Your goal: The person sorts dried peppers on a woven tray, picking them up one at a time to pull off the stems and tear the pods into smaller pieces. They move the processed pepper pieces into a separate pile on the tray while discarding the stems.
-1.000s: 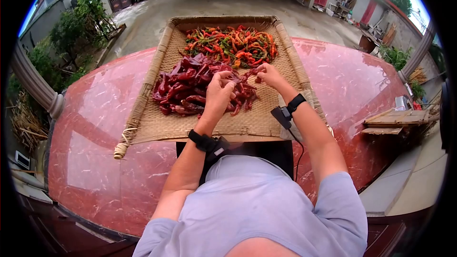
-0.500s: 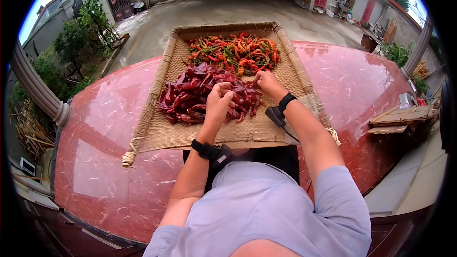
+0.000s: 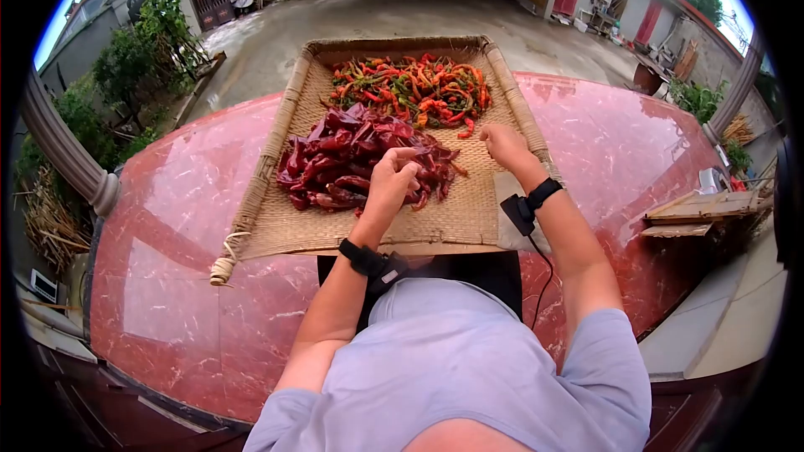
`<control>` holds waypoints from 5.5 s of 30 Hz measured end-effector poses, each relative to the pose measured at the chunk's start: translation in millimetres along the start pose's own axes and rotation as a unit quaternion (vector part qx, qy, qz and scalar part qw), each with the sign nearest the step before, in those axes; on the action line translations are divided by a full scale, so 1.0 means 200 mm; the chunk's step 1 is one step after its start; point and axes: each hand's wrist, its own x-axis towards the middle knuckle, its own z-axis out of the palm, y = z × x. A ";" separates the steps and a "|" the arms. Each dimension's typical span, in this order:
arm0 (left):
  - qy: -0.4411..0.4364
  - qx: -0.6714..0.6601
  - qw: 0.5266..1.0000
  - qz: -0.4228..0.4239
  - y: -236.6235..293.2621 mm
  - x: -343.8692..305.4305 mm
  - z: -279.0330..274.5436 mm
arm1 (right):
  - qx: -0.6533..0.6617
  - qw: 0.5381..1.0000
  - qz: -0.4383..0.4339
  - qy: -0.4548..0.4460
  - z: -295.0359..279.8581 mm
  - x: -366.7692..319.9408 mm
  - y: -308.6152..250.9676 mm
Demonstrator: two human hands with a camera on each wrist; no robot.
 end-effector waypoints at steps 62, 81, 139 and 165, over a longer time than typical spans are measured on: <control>-0.253 -0.378 0.890 -0.010 -0.19 0.21 -0.23 | -0.117 0.990 0.052 0.063 0.09 0.07 -0.02; -0.237 -0.370 0.898 -0.022 -0.18 0.20 -0.23 | 0.072 0.997 0.038 0.003 0.31 0.26 -0.21; -0.182 -0.231 0.954 -0.049 -0.26 0.20 -0.20 | 0.668 0.726 0.137 0.084 0.20 -0.33 -0.48; -0.187 -0.190 0.963 -0.042 -0.26 0.22 -0.20 | 0.594 0.803 0.009 -0.046 0.24 -0.30 -0.55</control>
